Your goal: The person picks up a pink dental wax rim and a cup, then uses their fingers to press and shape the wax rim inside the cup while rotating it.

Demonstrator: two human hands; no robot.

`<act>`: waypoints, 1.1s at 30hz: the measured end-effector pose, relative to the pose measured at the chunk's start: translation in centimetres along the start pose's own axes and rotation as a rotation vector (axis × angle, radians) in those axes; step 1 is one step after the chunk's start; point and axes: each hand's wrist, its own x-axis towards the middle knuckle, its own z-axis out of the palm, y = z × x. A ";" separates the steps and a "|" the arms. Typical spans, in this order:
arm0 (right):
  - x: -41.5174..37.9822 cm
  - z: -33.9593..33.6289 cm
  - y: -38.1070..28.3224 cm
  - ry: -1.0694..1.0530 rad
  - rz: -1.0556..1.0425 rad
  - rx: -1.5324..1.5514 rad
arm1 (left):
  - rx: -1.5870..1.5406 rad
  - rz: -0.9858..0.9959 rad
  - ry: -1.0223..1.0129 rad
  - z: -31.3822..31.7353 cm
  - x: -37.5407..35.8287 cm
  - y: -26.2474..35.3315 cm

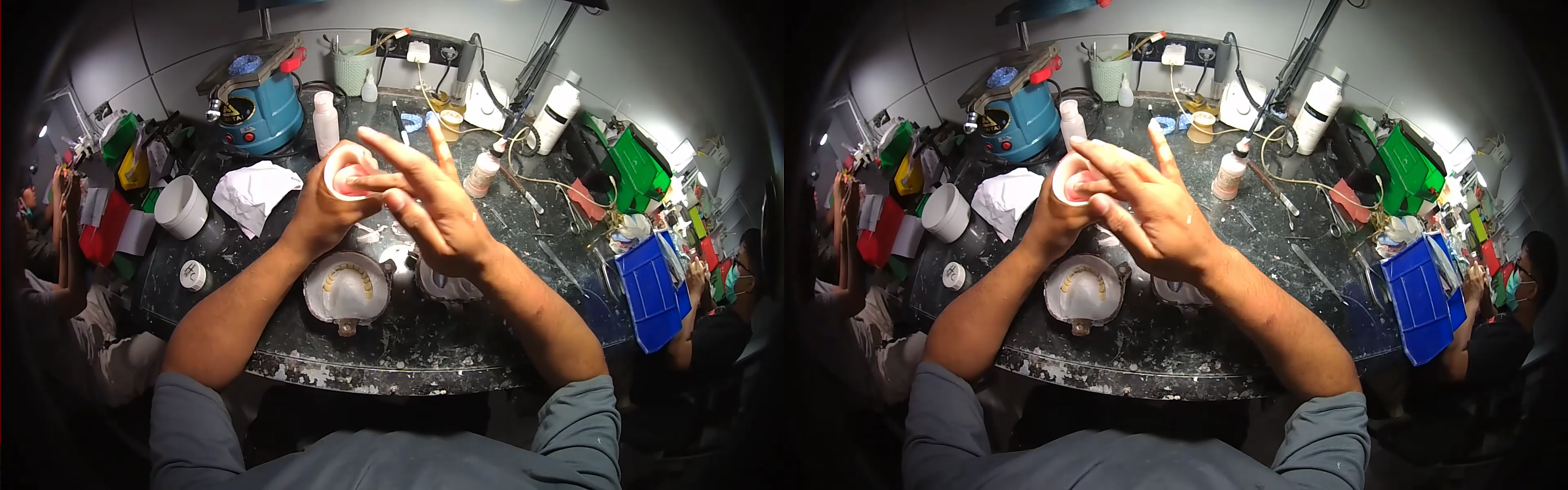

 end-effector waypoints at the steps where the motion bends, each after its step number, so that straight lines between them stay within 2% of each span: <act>1: 0.0 -0.2 0.1 0.041 -0.001 0.100 | 0.000 -0.009 -0.018 0.0 0.0 0.1; 3: 0.0 -0.1 0.5 0.174 -0.016 0.184 | 0.005 -0.036 -0.033 -0.3 0.0 0.1; 6: -0.1 -0.3 1.0 0.194 -0.005 0.159 | 0.009 -0.073 -0.017 -0.7 0.1 0.2; 10: -0.2 -0.5 0.4 0.158 -0.017 0.097 | -0.026 -0.110 0.012 -0.7 0.3 0.1; 13: 0.0 -0.9 0.0 0.140 -0.054 0.055 | -0.079 -0.116 -0.071 -0.6 0.1 0.1; 15: 0.2 -1.2 -0.1 0.060 -0.123 -0.111 | -0.092 -0.167 0.013 0.5 0.0 1.3; 16: 0.3 -1.1 -0.3 0.031 -0.139 -0.173 | -0.097 -0.149 -0.041 0.0 0.2 0.9; 18: 0.3 -0.6 -0.6 -0.021 -0.142 -0.272 | -0.084 -0.106 -0.022 0.7 0.2 1.1; 21: 0.3 -0.2 -0.4 0.034 -0.073 -0.236 | 0.054 0.037 -0.038 0.4 0.1 0.7; 23: 0.1 -0.5 0.0 0.069 -0.055 -0.261 | -0.005 -0.038 -0.051 0.0 -0.1 0.9; 27: -0.1 -0.5 0.2 0.026 -0.128 -0.327 | -0.057 -0.017 -0.033 0.0 -0.2 0.5; 29: 0.0 -0.3 -0.2 -0.006 -0.128 -0.377 | -0.035 -0.010 -0.051 0.0 0.1 0.4; 31: -0.1 -0.1 -0.1 0.005 -0.193 -0.363 | 0.119 -0.009 -0.025 0.0 0.3 0.7; 33: 0.0 0.1 -0.1 0.010 -0.230 -0.356 | 0.182 -0.076 -0.012 0.0 0.1 1.1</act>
